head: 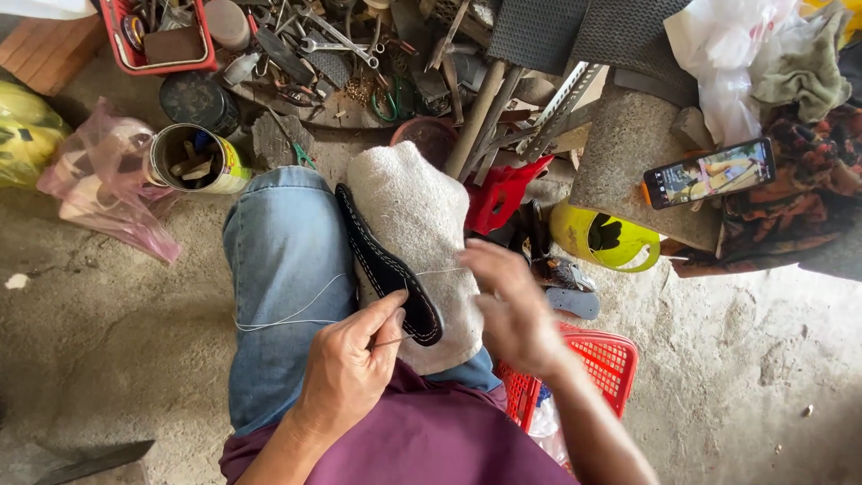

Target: A person is hand-stitching a black rubber sole onto a white fabric shoe upper using a needle and white thread at a repair station.

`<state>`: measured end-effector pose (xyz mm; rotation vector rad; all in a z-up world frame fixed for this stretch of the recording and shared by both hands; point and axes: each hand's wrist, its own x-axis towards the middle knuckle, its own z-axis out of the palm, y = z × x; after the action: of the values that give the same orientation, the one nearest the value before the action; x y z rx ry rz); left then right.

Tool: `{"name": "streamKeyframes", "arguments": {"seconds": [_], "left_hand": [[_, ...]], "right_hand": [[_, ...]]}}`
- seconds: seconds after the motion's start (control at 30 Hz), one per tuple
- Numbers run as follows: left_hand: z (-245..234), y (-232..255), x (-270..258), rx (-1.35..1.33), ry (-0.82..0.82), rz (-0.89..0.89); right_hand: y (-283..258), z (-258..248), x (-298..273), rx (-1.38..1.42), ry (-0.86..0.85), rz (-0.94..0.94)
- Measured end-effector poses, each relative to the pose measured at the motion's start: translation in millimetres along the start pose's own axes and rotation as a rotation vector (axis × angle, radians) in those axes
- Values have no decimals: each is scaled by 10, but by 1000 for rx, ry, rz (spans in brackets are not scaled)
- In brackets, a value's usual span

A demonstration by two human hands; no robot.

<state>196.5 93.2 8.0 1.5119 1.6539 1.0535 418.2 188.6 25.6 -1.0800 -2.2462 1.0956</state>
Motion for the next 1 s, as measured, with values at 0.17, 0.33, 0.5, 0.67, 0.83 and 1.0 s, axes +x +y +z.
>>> {"name": "streamKeyframes", "arguments": {"seconds": [0.17, 0.33, 0.5, 0.67, 0.83, 1.0], "left_hand": [[-67, 53, 21, -43, -14, -27], [-108, 56, 9, -84, -23, -25], [-59, 13, 1, -62, -20, -18], [-80, 65, 52, -60, -23, -21], [-239, 106, 100, -27, -45, 8], [-419, -43, 72, 160, -56, -120]], "right_hand": [[-233, 445, 122, -119, -30, -117], [-377, 244, 101, -31, -1, -51], [-429, 84, -67, 1231, 208, 95], [-574, 275, -48, 131, -12, 170], [-505, 417, 23, -123, 54, 203], [-364, 356, 4, 194, 135, 554]]}}
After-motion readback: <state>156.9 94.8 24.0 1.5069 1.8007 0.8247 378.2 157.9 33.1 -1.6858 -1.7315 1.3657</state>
